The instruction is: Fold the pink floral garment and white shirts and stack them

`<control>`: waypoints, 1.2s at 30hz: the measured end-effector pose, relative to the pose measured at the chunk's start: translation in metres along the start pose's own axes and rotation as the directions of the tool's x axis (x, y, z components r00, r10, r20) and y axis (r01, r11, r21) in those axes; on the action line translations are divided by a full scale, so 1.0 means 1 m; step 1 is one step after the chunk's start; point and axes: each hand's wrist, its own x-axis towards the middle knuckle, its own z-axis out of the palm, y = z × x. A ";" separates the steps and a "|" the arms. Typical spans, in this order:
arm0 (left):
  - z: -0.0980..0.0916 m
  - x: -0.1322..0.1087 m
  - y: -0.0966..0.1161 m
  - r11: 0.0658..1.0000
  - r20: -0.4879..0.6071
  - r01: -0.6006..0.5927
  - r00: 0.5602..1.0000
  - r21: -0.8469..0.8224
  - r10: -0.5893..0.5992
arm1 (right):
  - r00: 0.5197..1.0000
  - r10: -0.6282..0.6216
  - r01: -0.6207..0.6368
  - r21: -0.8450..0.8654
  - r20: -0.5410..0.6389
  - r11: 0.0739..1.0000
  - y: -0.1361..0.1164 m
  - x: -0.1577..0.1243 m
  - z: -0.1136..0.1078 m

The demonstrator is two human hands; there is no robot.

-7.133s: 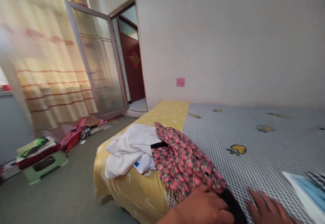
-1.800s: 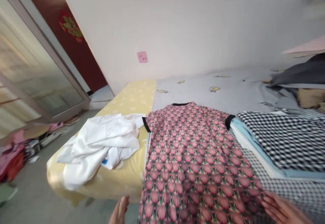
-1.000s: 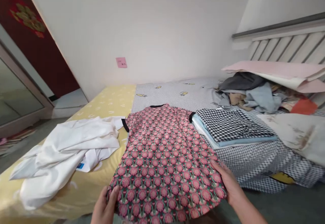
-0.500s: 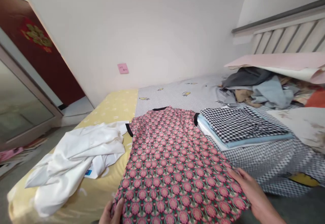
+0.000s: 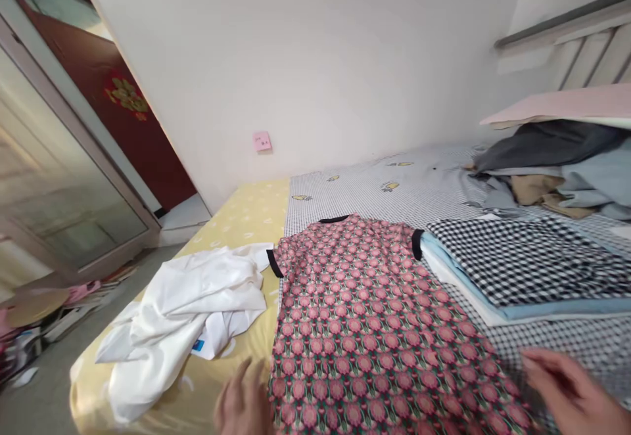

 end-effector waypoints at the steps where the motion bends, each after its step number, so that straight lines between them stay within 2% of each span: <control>1: 0.001 0.020 0.021 0.985 -0.012 -0.171 0.985 -0.017 0.171 | 0.985 -0.167 0.166 0.018 0.052 0.986 -0.026 -0.001 0.015; 3: 0.009 0.062 0.068 0.896 -0.030 -0.442 0.897 -0.043 0.441 | 0.874 -0.464 0.468 0.005 0.143 0.884 -0.080 -0.006 0.056; 5: 0.025 0.098 0.108 0.835 0.043 -0.542 0.836 -0.092 0.547 | 0.770 -0.599 0.626 -0.077 0.220 0.776 -0.124 -0.009 0.103; 7: 0.049 0.124 0.130 0.852 0.188 -0.503 0.831 -0.144 0.523 | 0.710 -0.625 0.696 -0.189 0.323 0.693 -0.148 -0.004 0.146; 10: 0.087 0.140 0.129 0.928 0.365 -0.343 0.853 -0.144 0.372 | 0.672 -0.548 0.728 -0.308 0.498 0.613 -0.152 0.020 0.184; 13: 0.111 0.138 0.114 0.953 0.363 -0.280 0.881 -0.117 0.304 | 0.704 -0.432 0.692 -0.410 0.564 0.594 -0.140 0.063 0.189; 16: 0.119 0.131 0.108 0.957 0.298 -0.275 0.910 -0.088 0.288 | 0.767 -0.351 0.621 -0.485 0.538 0.615 -0.132 0.110 0.187; 19: 0.126 0.127 0.108 0.962 0.231 -0.265 0.934 -0.065 0.273 | 0.810 -0.307 0.565 -0.525 0.499 0.636 -0.131 0.142 0.195; 23: 0.142 0.124 0.104 0.965 0.183 -0.252 0.948 -0.065 0.260 | 0.886 -0.240 0.446 -0.590 0.396 0.673 -0.136 0.159 0.212; 26: 0.149 0.123 0.103 0.973 0.161 -0.222 0.960 -0.065 0.230 | 0.920 -0.188 0.373 -0.621 0.345 0.689 -0.146 0.163 0.215; 30: 0.140 0.122 0.112 0.978 0.157 -0.196 0.966 -0.069 0.204 | 0.941 -0.133 0.315 -0.663 0.310 0.680 -0.167 0.151 0.208; 32: 0.128 0.121 0.117 0.980 0.166 -0.177 0.968 -0.086 0.189 | 0.927 -0.253 0.376 -0.672 0.278 0.638 -0.172 0.132 0.206; 33: 0.122 0.120 0.119 0.981 0.173 -0.166 0.968 -0.102 0.182 | 0.893 -0.356 0.445 -0.662 0.276 0.603 -0.171 0.121 0.207; 35: 0.113 0.120 0.122 0.979 0.198 -0.146 0.965 -0.140 0.172 | 0.784 -0.530 0.601 -0.608 0.324 0.518 -0.160 0.100 0.210; 36: 0.110 0.120 0.123 0.979 0.213 -0.131 0.963 -0.157 0.163 | 0.735 -0.568 0.662 -0.571 0.370 0.485 -0.152 0.092 0.213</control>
